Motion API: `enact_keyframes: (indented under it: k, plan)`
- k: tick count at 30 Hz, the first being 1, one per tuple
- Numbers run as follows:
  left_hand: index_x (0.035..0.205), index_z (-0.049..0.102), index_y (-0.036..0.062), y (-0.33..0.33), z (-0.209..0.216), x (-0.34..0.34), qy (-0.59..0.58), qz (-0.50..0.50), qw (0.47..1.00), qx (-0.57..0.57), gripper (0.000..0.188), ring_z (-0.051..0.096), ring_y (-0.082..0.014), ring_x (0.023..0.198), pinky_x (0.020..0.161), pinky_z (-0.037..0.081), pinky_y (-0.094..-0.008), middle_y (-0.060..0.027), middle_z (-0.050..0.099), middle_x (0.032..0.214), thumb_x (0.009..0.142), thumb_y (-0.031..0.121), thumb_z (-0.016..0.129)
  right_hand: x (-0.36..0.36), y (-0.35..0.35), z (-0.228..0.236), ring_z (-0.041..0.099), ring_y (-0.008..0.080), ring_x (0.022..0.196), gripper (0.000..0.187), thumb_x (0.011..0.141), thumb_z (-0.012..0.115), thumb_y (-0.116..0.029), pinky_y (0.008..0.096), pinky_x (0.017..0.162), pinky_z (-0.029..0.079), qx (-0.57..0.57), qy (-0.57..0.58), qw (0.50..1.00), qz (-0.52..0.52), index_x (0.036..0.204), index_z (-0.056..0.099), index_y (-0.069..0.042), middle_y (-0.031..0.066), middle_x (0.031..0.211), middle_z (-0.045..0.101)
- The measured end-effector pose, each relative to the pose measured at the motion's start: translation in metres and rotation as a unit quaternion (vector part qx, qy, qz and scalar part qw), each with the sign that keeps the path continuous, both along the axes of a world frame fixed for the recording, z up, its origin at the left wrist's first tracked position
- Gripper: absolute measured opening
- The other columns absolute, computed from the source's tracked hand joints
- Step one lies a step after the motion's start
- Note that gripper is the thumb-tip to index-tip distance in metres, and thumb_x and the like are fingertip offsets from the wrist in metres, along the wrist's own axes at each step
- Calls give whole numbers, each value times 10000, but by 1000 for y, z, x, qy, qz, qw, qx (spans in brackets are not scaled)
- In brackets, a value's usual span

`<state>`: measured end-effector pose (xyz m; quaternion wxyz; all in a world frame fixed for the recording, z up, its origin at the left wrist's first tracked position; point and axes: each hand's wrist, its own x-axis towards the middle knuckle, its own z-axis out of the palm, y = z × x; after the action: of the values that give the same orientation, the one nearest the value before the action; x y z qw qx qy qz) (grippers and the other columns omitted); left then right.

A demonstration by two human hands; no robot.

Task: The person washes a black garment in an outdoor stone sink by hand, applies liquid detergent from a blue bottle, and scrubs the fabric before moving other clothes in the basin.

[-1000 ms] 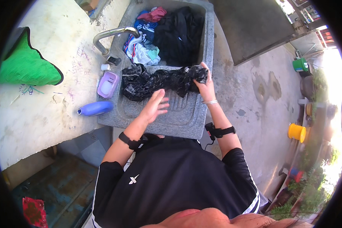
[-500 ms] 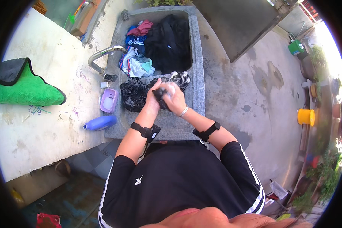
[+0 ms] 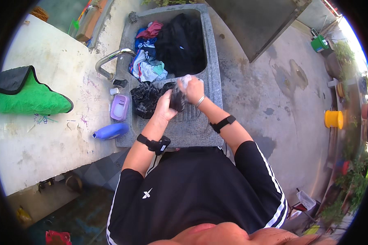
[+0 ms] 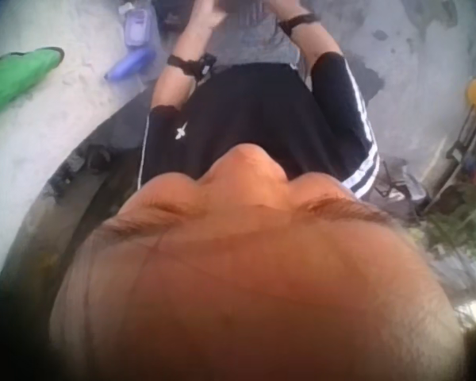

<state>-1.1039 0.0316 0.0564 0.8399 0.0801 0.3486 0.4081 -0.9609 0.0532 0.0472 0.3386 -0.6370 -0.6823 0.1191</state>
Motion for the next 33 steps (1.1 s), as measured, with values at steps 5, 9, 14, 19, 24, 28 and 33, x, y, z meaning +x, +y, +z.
enact_keyframes:
  k: [5, 9, 14, 19, 24, 28, 33]
  plan:
    - [1215, 478, 72, -16, 53, 13, 73, -43, 993, -82, 445, 534, -245, 1069, 927, 428, -472, -122, 553, 1131, 910, 397, 471, 17, 19, 49, 553, 290, 838, 204, 795, 587, -258, 395, 666, 481, 140, 77, 987, 26, 790, 650, -65, 98, 874, 588]
    - [1162, 509, 63, -20, 32, -5, 23, -39, 989, 143, 510, 570, -248, 971, 842, 468, -455, -136, 578, 1046, 901, 498, 454, -22, -43, 83, 545, 299, 821, 203, 697, 648, -267, 397, 700, 471, 201, 103, 943, 244, 721, 615, -69, 103, 847, 572]
    - [1002, 591, 15, -11, 32, 11, 21, 57, 998, -22, 270, 625, -209, 873, 796, 505, -370, -101, 637, 973, 929, 246, 471, -6, -16, 22, 584, 336, 765, 199, 735, 619, -247, 425, 587, 476, 62, 84, 990, 93, 694, 604, -53, 147, 815, 592]
    - [978, 602, 30, 11, 28, -10, -55, -70, 993, 75, 270, 629, -196, 803, 745, 511, -328, -95, 641, 911, 900, 277, 526, -32, -49, 56, 555, 311, 698, 181, 718, 656, -213, 383, 616, 469, 213, 149, 956, 134, 742, 589, -47, 131, 772, 577]
    - [978, 605, 7, -5, 51, 12, 65, 58, 993, 75, 182, 615, -146, 819, 758, 492, -299, -49, 644, 894, 870, 145, 555, 17, -14, 18, 587, 319, 692, 198, 813, 567, -242, 406, 592, 473, 78, 12, 995, 64, 773, 612, -53, 130, 724, 589]
    - [992, 607, -1, -5, 72, 9, 176, 57, 945, 271, 173, 609, -145, 844, 779, 478, -276, -44, 630, 932, 842, 82, 580, 27, -12, 43, 597, 304, 716, 495, 896, 425, -466, 433, 604, 436, -118, 164, 977, 71, 766, 588, -18, 130, 624, 571]
    - [1016, 581, -33, -18, 89, -1, 420, -210, 701, 537, 340, 550, -158, 929, 816, 442, -302, -109, 576, 1039, 810, 223, 664, 24, 3, 32, 580, 147, 736, 494, 847, 548, -527, 350, 677, 468, -400, 656, 615, 176, 928, 626, -46, 26, 766, 615]
